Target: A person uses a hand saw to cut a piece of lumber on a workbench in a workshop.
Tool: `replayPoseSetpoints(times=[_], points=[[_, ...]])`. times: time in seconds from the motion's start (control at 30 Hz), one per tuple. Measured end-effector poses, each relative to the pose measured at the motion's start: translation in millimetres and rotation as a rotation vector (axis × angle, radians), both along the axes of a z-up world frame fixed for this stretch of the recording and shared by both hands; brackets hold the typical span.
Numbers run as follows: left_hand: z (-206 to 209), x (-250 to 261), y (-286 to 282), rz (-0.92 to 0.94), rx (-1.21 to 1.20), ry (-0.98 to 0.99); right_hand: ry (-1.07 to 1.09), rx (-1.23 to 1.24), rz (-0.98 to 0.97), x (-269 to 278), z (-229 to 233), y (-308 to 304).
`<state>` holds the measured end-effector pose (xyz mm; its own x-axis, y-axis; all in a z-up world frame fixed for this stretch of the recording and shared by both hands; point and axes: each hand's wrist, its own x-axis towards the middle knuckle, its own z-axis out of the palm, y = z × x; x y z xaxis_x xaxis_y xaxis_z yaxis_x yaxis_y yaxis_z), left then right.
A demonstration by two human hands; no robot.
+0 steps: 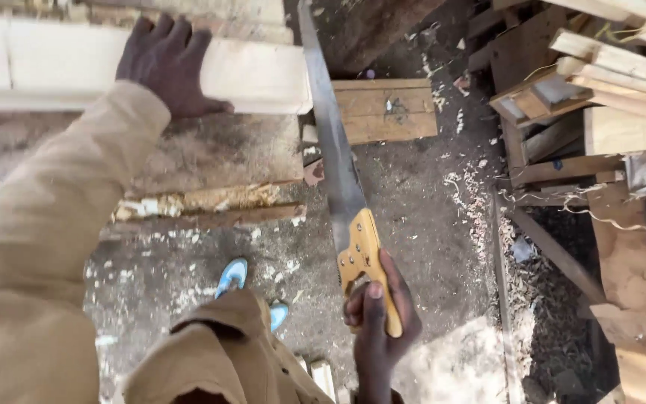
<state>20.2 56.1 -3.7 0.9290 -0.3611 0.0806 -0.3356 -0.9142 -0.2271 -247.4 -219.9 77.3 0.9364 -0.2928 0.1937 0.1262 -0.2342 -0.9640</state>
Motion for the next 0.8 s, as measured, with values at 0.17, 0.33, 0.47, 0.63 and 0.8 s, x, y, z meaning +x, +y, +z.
replayPoseSetpoints(times=[0.17,0.33,0.47,0.63,0.8], points=[[-1,-1,2,-0.039,-0.027,-0.098,0.156,0.108,-0.203,-2,19,30],[10,1,-5,0.024,-0.034,0.02,0.047,0.055,-0.169,13,17,18],[6,2,-4,-0.014,-0.183,-0.065,0.033,-0.021,-0.094,9,14,17],[-19,13,3,0.072,-0.192,0.082,0.051,-0.032,-0.083,22,26,23],[-7,14,-5,0.057,-0.051,-0.062,0.083,0.02,-0.187,13,32,13]])
